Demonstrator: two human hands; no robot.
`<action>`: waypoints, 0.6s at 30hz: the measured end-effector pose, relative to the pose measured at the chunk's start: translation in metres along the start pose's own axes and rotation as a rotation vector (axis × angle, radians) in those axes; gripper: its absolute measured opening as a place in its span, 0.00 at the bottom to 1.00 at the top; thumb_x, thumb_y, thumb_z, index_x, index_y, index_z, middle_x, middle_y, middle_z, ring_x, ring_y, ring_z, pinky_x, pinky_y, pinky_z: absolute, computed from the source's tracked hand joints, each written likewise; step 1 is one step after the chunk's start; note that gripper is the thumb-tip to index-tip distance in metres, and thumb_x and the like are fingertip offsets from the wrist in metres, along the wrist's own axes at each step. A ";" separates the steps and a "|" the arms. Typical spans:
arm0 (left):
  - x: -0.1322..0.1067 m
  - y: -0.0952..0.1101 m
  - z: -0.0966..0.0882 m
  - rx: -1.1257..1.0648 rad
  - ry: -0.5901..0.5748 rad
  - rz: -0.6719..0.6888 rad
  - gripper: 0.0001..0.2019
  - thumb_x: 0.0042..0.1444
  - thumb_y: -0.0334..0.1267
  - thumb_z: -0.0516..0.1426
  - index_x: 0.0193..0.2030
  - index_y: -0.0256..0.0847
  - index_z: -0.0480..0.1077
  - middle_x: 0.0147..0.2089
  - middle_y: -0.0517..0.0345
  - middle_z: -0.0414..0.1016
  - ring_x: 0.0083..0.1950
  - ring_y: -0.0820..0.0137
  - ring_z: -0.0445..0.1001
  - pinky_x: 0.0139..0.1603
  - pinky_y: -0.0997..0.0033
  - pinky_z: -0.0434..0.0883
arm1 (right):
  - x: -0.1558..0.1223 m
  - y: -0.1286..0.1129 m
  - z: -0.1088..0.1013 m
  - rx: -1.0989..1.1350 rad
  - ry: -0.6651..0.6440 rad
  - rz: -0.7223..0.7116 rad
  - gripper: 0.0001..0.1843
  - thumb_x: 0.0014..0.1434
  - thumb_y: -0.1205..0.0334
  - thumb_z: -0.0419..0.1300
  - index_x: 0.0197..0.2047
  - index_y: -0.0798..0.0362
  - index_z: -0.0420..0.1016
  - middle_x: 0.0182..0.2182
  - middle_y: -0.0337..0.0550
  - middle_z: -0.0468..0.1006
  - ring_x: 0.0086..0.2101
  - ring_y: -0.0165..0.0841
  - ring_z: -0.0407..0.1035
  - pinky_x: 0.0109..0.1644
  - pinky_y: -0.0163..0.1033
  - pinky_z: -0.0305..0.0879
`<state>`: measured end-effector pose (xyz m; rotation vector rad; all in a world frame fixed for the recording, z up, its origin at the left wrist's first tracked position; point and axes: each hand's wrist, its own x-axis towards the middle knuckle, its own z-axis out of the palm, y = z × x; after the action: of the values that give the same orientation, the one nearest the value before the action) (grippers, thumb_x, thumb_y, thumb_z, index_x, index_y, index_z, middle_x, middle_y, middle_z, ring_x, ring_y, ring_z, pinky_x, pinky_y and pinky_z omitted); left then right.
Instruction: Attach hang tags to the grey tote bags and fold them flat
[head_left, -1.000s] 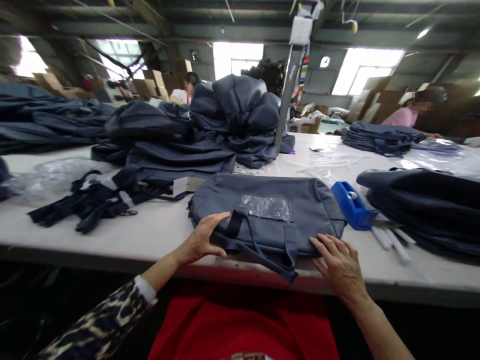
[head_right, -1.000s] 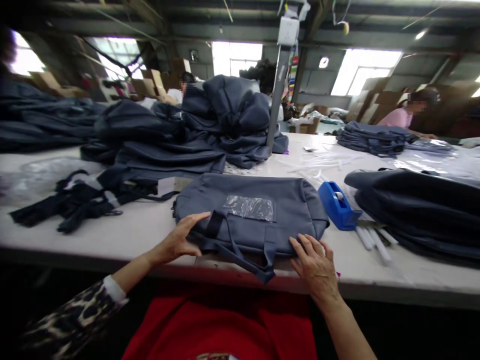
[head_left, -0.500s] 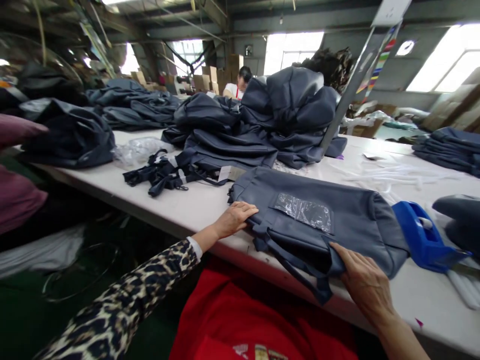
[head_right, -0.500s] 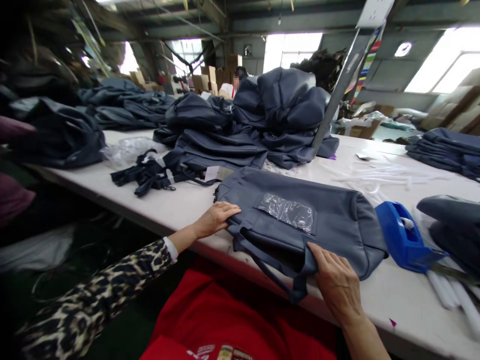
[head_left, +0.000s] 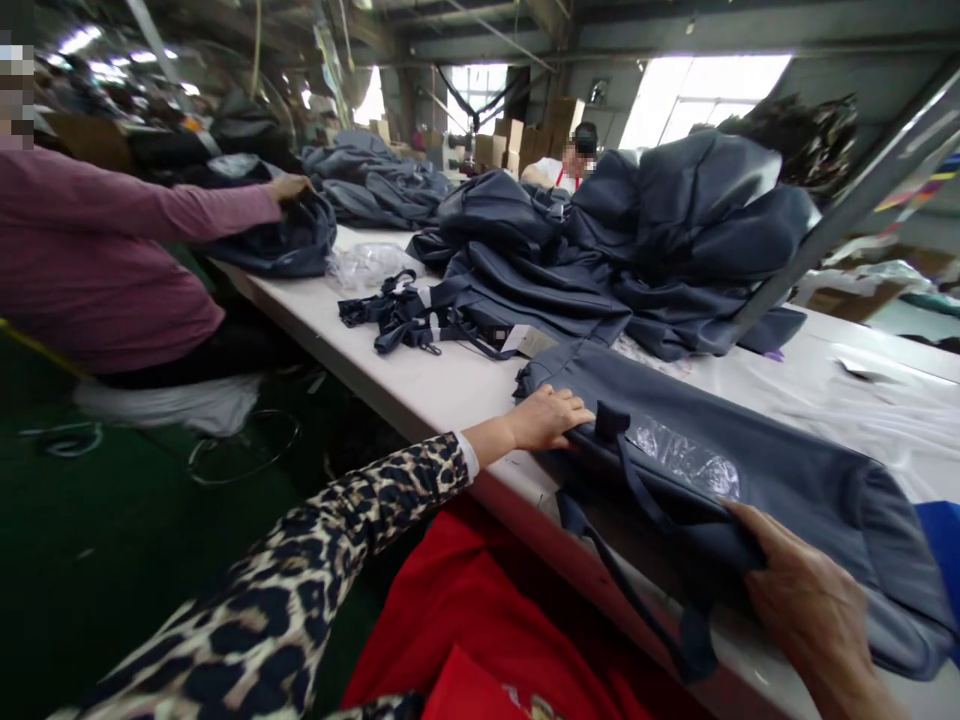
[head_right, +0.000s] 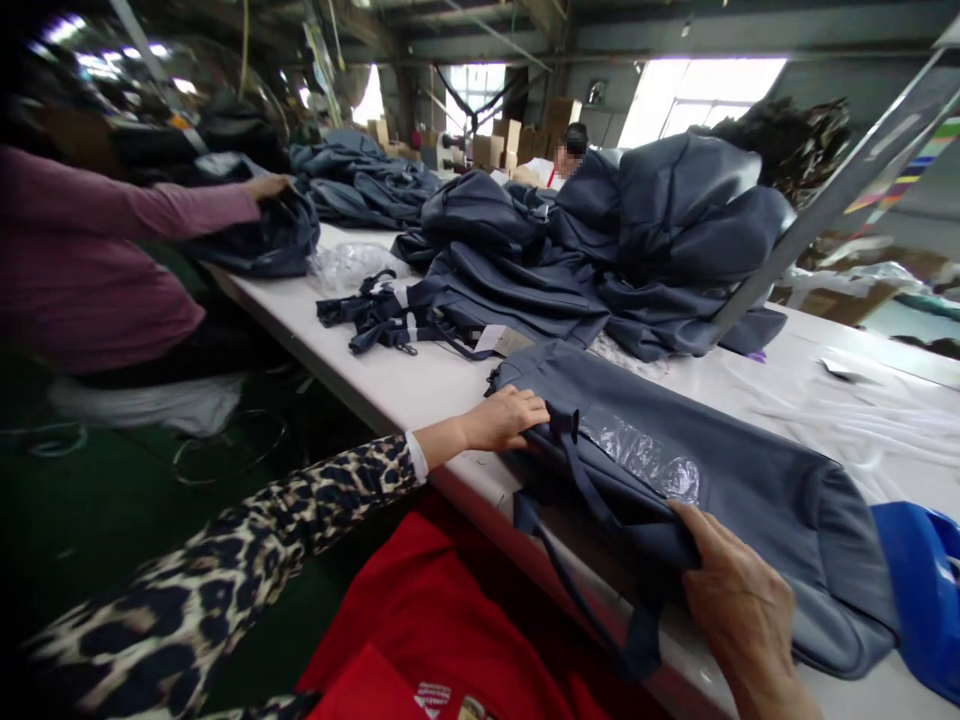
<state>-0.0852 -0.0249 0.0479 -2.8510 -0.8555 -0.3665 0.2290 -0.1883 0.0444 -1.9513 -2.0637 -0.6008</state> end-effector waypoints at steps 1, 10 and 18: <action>0.004 0.001 0.000 0.009 0.002 -0.009 0.20 0.58 0.51 0.62 0.52 0.41 0.71 0.50 0.50 0.74 0.51 0.59 0.70 0.46 0.63 0.63 | 0.002 0.003 -0.001 0.002 -0.004 0.001 0.23 0.57 0.66 0.51 0.53 0.44 0.78 0.40 0.46 0.84 0.29 0.42 0.77 0.23 0.40 0.64; 0.010 0.006 0.020 0.086 0.128 -0.163 0.12 0.65 0.28 0.49 0.48 0.41 0.71 0.48 0.50 0.73 0.50 0.59 0.68 0.42 0.60 0.63 | -0.013 -0.004 0.004 0.009 0.057 -0.097 0.23 0.60 0.65 0.49 0.55 0.47 0.74 0.48 0.46 0.81 0.39 0.43 0.78 0.28 0.40 0.67; -0.015 0.035 0.030 0.028 0.362 -0.348 0.17 0.66 0.32 0.50 0.60 0.41 0.64 0.65 0.45 0.63 0.61 0.57 0.62 0.61 0.55 0.58 | -0.015 -0.014 0.001 -0.012 0.046 -0.018 0.22 0.61 0.67 0.49 0.57 0.46 0.70 0.49 0.46 0.80 0.41 0.44 0.78 0.29 0.41 0.67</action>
<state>-0.0721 -0.0559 0.0128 -2.4853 -1.2556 -0.8700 0.2163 -0.2018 0.0354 -1.9092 -2.0575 -0.6573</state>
